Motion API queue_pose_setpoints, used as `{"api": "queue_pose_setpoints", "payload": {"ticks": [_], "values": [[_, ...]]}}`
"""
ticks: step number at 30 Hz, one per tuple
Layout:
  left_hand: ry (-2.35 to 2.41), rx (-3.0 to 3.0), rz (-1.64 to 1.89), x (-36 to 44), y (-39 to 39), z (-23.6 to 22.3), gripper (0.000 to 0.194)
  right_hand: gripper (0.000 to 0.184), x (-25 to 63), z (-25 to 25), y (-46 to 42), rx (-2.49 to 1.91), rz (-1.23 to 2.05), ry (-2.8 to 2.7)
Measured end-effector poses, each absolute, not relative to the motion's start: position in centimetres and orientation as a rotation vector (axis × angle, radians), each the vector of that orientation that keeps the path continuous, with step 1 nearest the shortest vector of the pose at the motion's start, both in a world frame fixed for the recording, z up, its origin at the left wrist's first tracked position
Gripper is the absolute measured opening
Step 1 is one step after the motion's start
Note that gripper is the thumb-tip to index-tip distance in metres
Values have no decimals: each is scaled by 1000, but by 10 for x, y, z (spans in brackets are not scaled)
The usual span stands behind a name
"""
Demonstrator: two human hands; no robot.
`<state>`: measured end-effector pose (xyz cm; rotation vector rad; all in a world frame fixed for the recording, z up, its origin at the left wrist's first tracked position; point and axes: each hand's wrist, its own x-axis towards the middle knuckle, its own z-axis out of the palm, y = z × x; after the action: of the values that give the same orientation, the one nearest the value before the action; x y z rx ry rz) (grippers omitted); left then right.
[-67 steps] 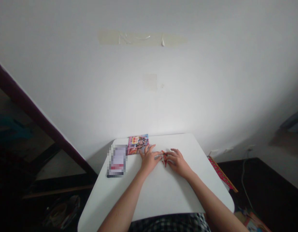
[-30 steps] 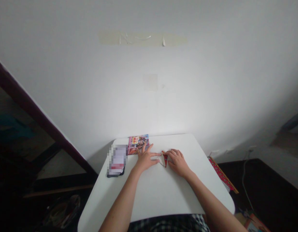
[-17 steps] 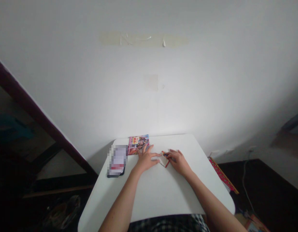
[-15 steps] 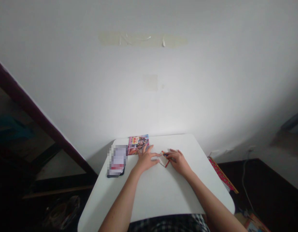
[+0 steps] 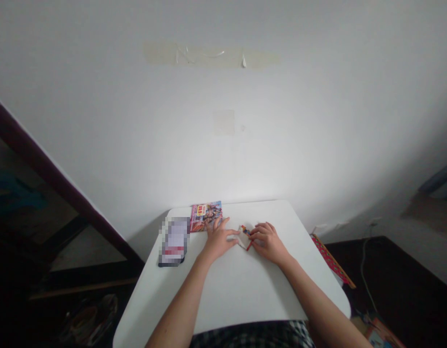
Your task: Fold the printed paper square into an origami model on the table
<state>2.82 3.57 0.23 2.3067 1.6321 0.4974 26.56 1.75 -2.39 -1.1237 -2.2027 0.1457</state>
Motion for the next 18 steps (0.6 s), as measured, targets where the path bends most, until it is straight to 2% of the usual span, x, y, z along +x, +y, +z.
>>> {"api": "queue_pose_setpoints", "payload": {"ticks": [11,18], "values": [[1607,2279,484,26,41,-6,38,11,270,-27,20,-1102,176,-2203],[1618,2248,479,28,41,-6,36,11,269,-26,20,-1114,208,-2198]]}}
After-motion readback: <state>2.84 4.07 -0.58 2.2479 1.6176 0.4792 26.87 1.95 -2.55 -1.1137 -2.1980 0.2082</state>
